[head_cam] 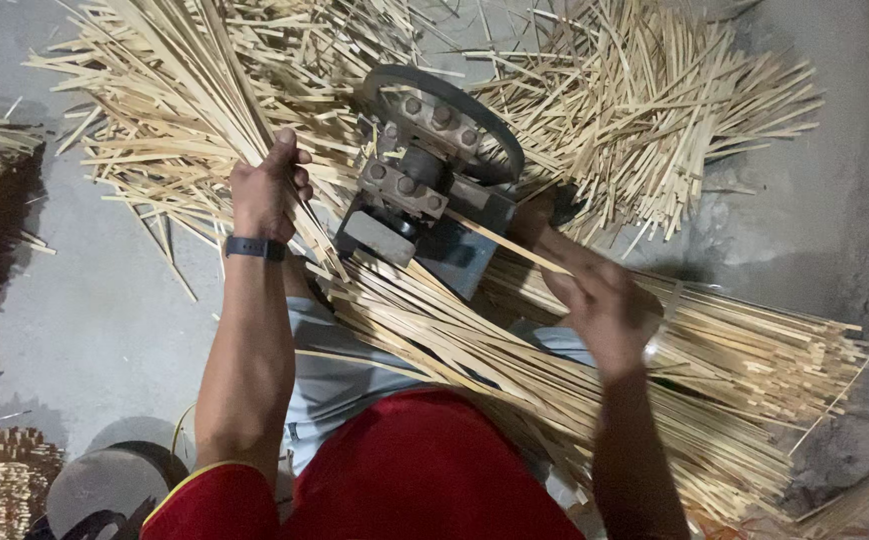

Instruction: The person sits on the floor and uses a bench grinder to sharpen the ends of thin wooden sticks. They feed each stick into the grinding wheel one at a time, then place the sharpened sticks into a bundle.

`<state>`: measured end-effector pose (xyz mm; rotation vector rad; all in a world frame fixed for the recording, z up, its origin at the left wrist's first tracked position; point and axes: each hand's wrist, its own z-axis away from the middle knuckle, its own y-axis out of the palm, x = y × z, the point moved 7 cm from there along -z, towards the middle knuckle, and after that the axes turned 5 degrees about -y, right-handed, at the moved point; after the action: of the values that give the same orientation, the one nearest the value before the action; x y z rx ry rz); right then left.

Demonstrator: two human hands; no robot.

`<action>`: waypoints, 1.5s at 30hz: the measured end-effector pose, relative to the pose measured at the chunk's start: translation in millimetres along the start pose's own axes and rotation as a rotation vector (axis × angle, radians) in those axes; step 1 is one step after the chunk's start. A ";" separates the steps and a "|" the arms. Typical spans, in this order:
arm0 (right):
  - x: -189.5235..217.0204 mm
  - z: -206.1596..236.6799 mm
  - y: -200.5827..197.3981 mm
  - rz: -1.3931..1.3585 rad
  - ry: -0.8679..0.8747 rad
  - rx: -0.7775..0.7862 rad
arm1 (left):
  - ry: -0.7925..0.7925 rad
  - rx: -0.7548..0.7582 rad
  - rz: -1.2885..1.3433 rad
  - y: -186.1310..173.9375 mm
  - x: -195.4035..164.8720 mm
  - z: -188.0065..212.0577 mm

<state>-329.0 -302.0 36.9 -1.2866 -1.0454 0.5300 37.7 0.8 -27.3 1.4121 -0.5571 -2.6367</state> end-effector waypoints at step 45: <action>170.0 -46.0 -67.9 -0.208 -0.669 -0.108 | -0.135 1.127 -0.588 103.9 -42.5 148.2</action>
<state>-224.6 -203.6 159.6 -1.0922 -1.7611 0.7756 -68.6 -44.7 118.3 1.8039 -2.1881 -2.9360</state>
